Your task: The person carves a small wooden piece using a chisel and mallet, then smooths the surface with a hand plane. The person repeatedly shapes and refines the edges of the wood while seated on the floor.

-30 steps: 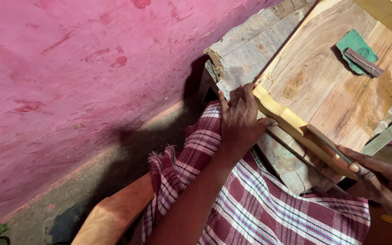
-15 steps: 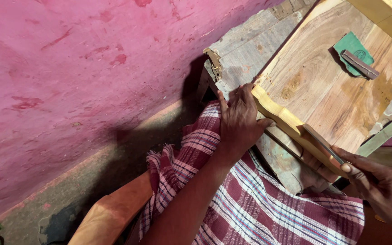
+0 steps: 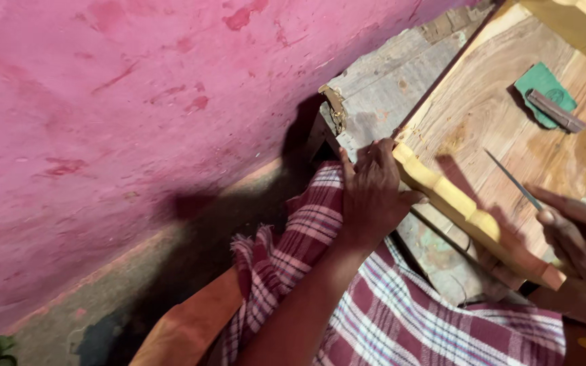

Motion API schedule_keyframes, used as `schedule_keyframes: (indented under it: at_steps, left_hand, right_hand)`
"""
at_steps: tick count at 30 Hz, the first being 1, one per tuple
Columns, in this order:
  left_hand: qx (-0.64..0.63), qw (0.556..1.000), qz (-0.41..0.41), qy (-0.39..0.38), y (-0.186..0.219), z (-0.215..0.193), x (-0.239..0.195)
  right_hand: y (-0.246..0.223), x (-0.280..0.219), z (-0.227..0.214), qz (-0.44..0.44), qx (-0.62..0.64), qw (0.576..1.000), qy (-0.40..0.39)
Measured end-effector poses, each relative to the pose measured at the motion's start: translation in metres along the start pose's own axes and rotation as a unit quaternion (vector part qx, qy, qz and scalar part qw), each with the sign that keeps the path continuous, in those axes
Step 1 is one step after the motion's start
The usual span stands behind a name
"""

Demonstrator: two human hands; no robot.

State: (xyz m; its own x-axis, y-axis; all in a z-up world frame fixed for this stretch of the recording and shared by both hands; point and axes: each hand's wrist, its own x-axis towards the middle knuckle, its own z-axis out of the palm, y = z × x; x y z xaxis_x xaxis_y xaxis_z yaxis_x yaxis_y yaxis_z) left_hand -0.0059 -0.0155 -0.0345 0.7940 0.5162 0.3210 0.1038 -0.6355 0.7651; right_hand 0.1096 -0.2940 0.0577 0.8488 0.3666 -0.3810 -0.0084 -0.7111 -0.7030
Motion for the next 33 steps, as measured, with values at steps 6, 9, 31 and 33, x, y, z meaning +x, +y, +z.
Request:
schedule_keyframes:
  at_steps: [6,9,31,33]
  left_hand:
    - [0.007,1.0,-0.023,-0.017,-0.005,0.007,-0.002]
    - [0.048,0.999,0.005,0.019,-0.003,0.007,-0.001]
    - [0.0,0.998,-0.024,-0.06,0.014,-0.021,0.011]
    - [0.002,0.998,-0.019,-0.056,0.014,-0.019,0.01]
  right_hand:
    - [0.077,-0.021,-0.029,-0.006,-0.061,0.997,-0.048]
    - [0.079,-0.033,-0.026,0.064,-0.029,0.996,-0.059]
    - [0.002,-0.042,0.0,0.051,-0.282,0.956,-0.055]
    - [-0.009,-0.046,0.006,-0.015,-0.283,0.959,-0.013]
